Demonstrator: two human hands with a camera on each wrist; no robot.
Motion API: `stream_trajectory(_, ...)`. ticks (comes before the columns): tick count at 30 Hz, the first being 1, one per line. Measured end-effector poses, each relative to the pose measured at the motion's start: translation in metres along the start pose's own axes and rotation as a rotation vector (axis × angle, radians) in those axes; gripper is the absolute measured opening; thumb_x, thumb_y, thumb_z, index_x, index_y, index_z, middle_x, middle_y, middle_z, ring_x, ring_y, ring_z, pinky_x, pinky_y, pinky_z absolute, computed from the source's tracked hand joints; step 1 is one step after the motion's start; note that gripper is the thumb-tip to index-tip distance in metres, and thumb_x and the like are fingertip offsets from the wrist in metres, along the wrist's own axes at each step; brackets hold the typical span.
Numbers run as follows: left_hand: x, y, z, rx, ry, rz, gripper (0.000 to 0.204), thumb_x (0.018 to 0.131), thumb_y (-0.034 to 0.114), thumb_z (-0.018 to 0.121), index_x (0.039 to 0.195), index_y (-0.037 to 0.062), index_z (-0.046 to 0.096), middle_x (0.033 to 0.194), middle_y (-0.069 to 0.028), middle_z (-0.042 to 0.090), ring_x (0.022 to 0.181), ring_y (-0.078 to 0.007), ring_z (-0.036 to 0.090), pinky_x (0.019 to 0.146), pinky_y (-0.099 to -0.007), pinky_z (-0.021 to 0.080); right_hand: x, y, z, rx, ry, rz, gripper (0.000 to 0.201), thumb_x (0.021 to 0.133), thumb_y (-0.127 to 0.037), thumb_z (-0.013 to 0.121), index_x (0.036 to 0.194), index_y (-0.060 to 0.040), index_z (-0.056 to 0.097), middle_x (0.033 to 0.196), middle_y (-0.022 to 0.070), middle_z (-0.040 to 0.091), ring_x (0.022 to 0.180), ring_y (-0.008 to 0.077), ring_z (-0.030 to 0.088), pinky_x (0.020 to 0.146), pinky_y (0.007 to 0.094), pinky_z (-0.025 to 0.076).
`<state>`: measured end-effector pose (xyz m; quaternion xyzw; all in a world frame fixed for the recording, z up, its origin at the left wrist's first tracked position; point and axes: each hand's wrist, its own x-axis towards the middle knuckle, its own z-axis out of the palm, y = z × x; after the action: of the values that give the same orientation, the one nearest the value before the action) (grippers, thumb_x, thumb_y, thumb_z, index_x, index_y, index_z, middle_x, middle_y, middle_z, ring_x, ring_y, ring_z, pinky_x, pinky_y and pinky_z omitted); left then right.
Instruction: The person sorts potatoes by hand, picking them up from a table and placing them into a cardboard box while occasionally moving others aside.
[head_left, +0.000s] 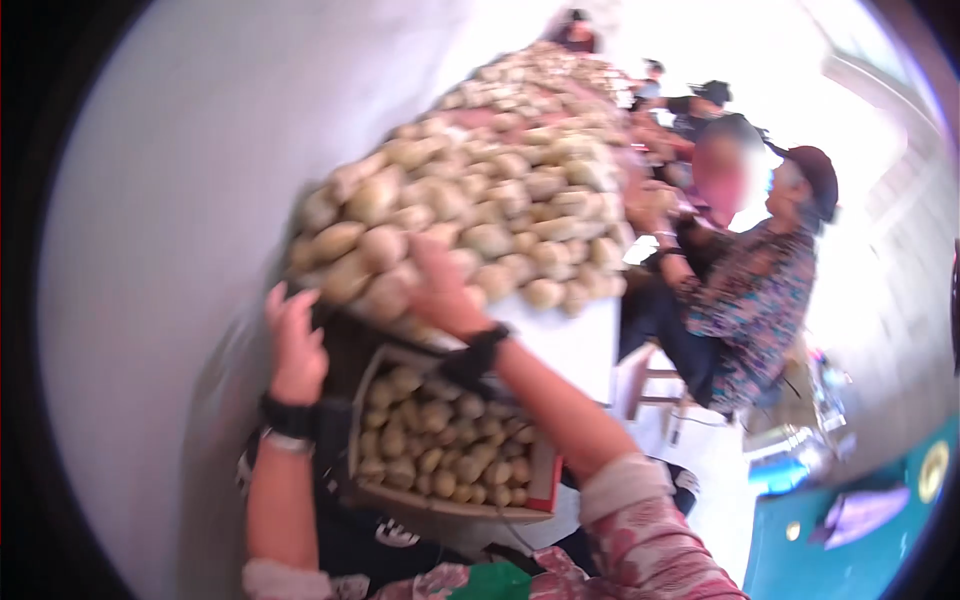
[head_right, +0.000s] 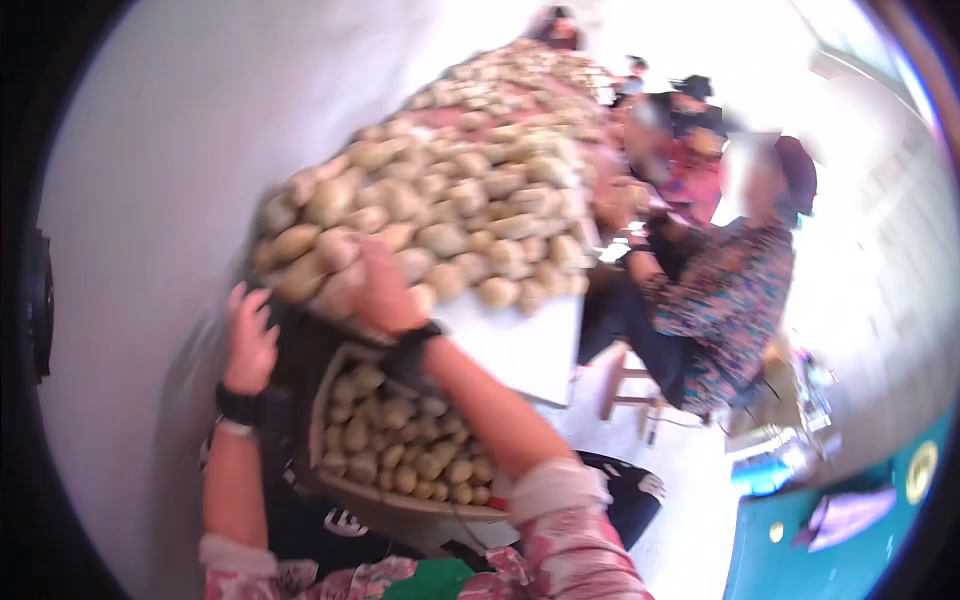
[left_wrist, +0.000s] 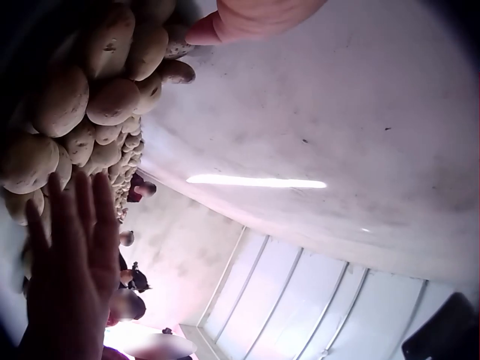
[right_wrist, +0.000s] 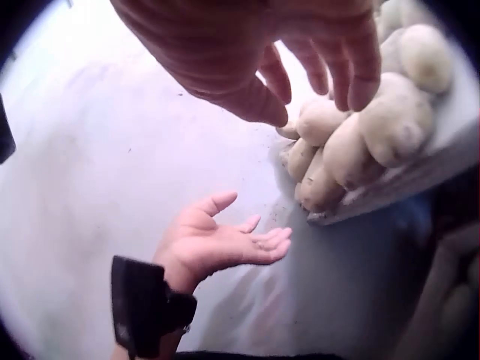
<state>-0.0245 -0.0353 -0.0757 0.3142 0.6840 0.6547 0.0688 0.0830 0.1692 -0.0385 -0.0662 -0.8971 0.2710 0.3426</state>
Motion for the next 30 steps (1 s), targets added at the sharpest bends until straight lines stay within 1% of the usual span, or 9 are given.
stream_trajectory(2,0.000,-0.022,-0.016,0.097,-0.063,0.126,0.057,0.074,-0.017,0.043,0.125,0.0080,0.041,0.145,-0.0152,0.016,0.129,-0.0339,0.030,0.101,-0.0475,0.036,0.027,-0.016,0.005,-0.114,-0.111,0.149,0.064,0.076,-0.021,0.062,0.133,-0.0030,0.037,0.129,0.0227,0.043,0.124,0.0377,0.038,0.103,0.0432,0.033)
stream_trajectory(4,0.005,-0.017,-0.018,-0.396,0.007,-0.287,0.056,0.085,0.016,0.053,0.136,0.0116,0.032,0.146,-0.0116,0.019,0.135,-0.0311,0.022,0.107,-0.0459,0.019,0.038,-0.015,0.030,-0.228,0.005,0.282,0.062,0.071,-0.019,0.067,0.126,-0.0073,0.040,0.115,0.0242,0.049,0.103,0.0414,0.053,0.088,0.0472,0.045)
stream_trajectory(6,0.011,0.001,-0.017,-0.392,0.063,-0.467,0.063,0.085,0.030,0.053,0.141,0.0144,0.027,0.145,-0.0081,0.023,0.136,-0.0282,0.021,0.106,-0.0432,0.015,0.050,-0.025,0.028,-0.213,-0.106,0.413,0.058,0.070,-0.022,0.067,0.121,-0.0069,0.043,0.114,0.0253,0.049,0.104,0.0418,0.052,0.088,0.0474,0.044)
stream_trajectory(10,0.007,0.032,-0.015,-0.462,0.135,-0.542,0.062,0.085,0.028,0.052,0.140,0.0149,0.028,0.142,-0.0074,0.029,0.137,-0.0271,0.020,0.104,-0.0417,0.018,0.053,-0.034,0.035,-0.263,-0.190,0.516,0.049,0.065,-0.024,0.067,0.106,-0.0079,0.046,0.106,0.0240,0.051,0.095,0.0407,0.056,0.081,0.0475,0.046)
stream_trajectory(18,-0.004,0.048,-0.010,-0.488,0.140,-0.565,0.061,0.085,0.027,0.052,0.140,0.0153,0.028,0.139,-0.0102,0.034,0.135,-0.0308,0.024,0.105,-0.0445,0.019,0.034,-0.032,0.018,-0.176,-0.090,0.458,0.057,0.065,-0.027,0.067,0.116,-0.0104,0.048,0.103,0.0236,0.055,0.096,0.0398,0.056,0.083,0.0434,0.047)
stream_trajectory(23,-0.007,0.041,-0.021,-0.574,0.024,-0.474,0.048,0.091,0.021,0.048,0.135,0.0103,0.033,0.146,-0.0064,0.022,0.136,-0.0355,0.022,0.106,-0.0496,0.020,-0.038,-0.043,-0.059,0.263,0.018,0.327,0.057,0.071,-0.024,0.072,0.121,-0.0078,0.049,0.111,0.0149,0.056,0.102,0.0270,0.055,0.090,0.0358,0.045)
stream_trajectory(25,-0.003,0.038,-0.025,-0.554,0.023,-0.480,0.037,0.092,0.017,0.045,0.128,0.0079,0.041,0.148,-0.0053,0.019,0.137,-0.0366,0.020,0.105,-0.0518,0.022,-0.088,-0.047,-0.110,0.560,0.057,0.345,0.051,0.078,-0.011,0.069,0.124,-0.0065,0.047,0.110,0.0053,0.055,0.102,0.0142,0.052,0.089,0.0276,0.044)
stream_trajectory(28,0.005,0.028,-0.025,-0.555,-0.019,-0.535,0.060,0.089,0.036,0.051,0.140,0.0120,0.031,0.151,-0.0062,0.017,0.140,-0.0271,0.011,0.109,-0.0435,0.013,-0.152,-0.071,-0.196,0.276,0.165,0.587,0.048,0.076,-0.013,0.068,0.120,-0.0035,0.052,0.105,0.0054,0.059,0.096,0.0136,0.056,0.085,0.0272,0.046)
stream_trajectory(30,0.011,0.036,-0.020,-0.570,0.058,-0.608,0.067,0.083,0.032,0.059,0.139,0.0096,0.031,0.152,-0.0110,0.013,0.140,-0.0277,0.011,0.108,-0.0439,0.014,-0.183,-0.081,-0.249,0.143,0.187,0.673,0.048,0.078,-0.020,0.063,0.122,-0.0022,0.052,0.108,0.0093,0.059,0.097,0.0156,0.057,0.085,0.0274,0.046)
